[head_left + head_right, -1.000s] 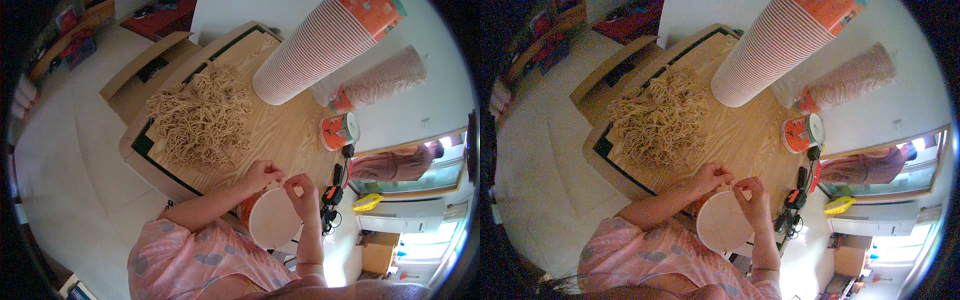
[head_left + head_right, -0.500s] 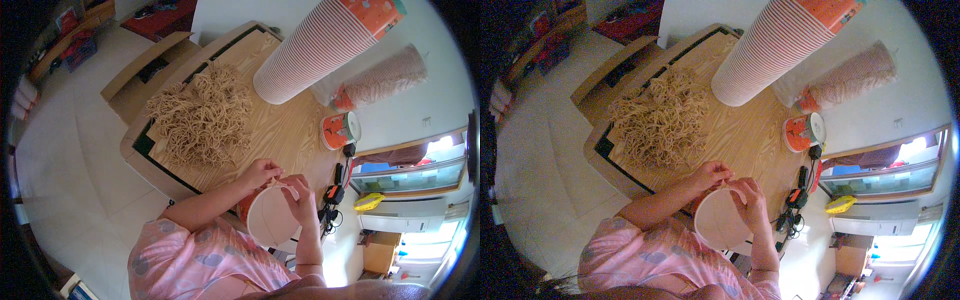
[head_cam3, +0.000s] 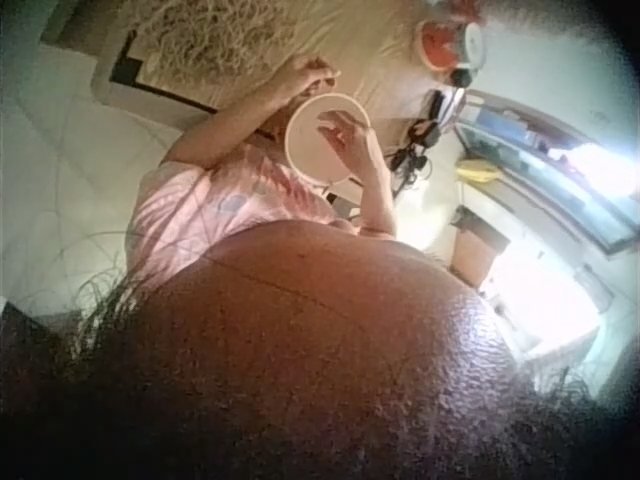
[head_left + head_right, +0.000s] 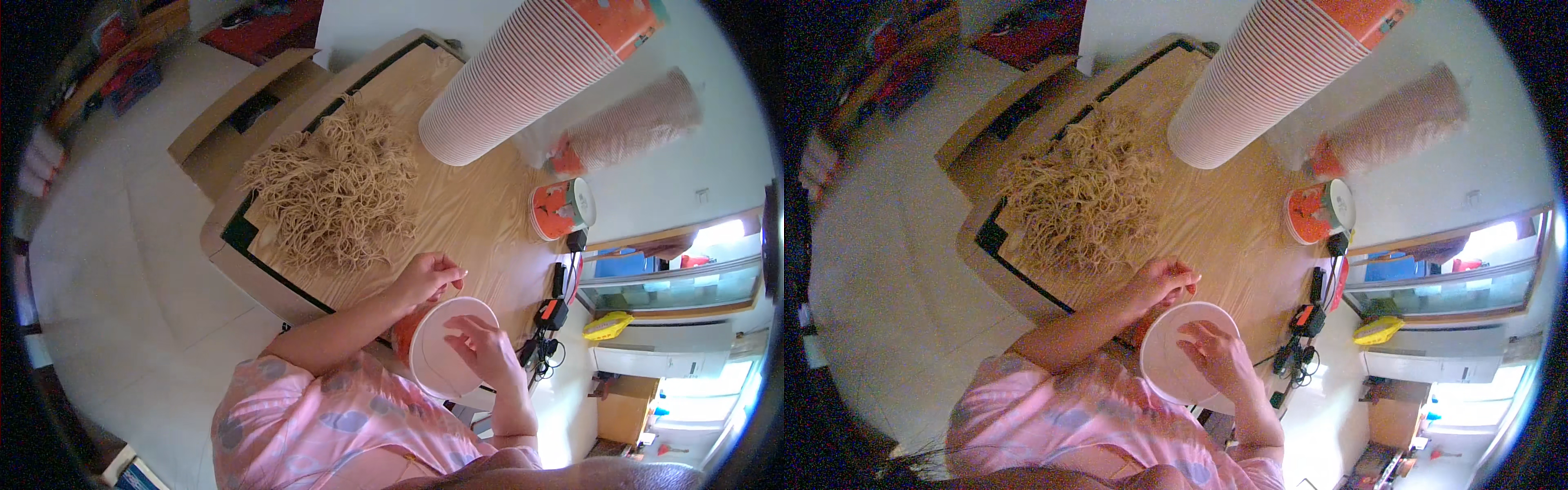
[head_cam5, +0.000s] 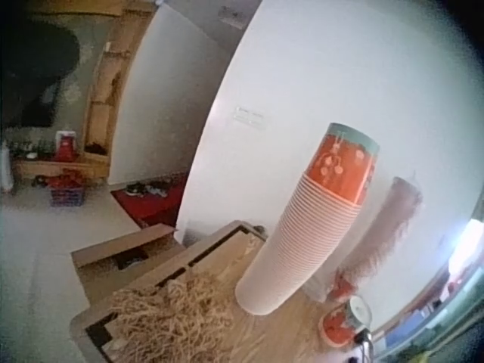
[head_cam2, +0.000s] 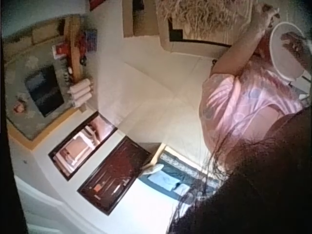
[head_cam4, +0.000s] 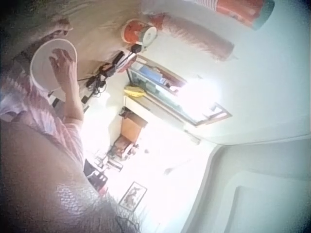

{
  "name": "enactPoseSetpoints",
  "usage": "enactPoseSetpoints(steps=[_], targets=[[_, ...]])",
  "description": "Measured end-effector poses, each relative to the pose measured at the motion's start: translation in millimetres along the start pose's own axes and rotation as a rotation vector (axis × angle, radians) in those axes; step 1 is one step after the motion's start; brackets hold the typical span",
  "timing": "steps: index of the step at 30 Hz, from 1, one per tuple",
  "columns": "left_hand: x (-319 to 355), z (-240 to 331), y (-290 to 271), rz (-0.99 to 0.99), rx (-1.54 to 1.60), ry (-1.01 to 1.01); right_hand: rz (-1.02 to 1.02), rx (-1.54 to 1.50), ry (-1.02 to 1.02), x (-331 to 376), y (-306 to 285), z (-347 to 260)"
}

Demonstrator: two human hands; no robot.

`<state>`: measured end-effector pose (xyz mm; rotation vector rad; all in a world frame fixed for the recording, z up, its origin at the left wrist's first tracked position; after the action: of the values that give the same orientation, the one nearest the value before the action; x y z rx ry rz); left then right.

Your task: Attaching pre-cut string handles to paper buckets by threading them through pre-punched holes.

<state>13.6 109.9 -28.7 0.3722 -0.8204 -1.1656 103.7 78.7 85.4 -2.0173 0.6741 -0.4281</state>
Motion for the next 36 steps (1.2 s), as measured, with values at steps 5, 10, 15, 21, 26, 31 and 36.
enactPoseSetpoints(steps=[5, 10, 15, 21, 26, 31, 36], targets=[[2, 5, 3, 0.005, -0.023, 0.076, -0.228, 0.158, -0.05, 1, 45, 33], [6, 17, 3, 0.053, -0.203, 0.125, -0.346, 0.128, -0.303, 7, 57, 28], [15, 24, 10, -0.048, -0.219, 0.085, -0.229, -0.416, -0.113, -9, -22, -12], [10, 32, 16, -0.111, -0.32, 0.165, -0.32, -0.268, 0.09, -11, -13, -6], [13, 32, 19, -0.11, -0.359, 0.158, -0.394, 0.004, -0.204, 0, 44, 18], [17, 28, 19, -0.119, -0.39, 0.141, -0.473, 0.169, -0.129, -5, 55, 25], [20, 30, 18, -0.089, -0.353, 0.106, -0.373, -0.357, -0.105, -7, 12, 12]])
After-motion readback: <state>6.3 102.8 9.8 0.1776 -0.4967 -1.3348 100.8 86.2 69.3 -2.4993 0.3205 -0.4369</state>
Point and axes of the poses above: each hand's wrist, its own x-axis away from the middle knuckle, its own y-axis out of the palm, z = x × y, the point moved 9 cm from there along -x, towards the middle knuckle, and after that the axes turned 11 degrees about z, right-handed, at the moved point
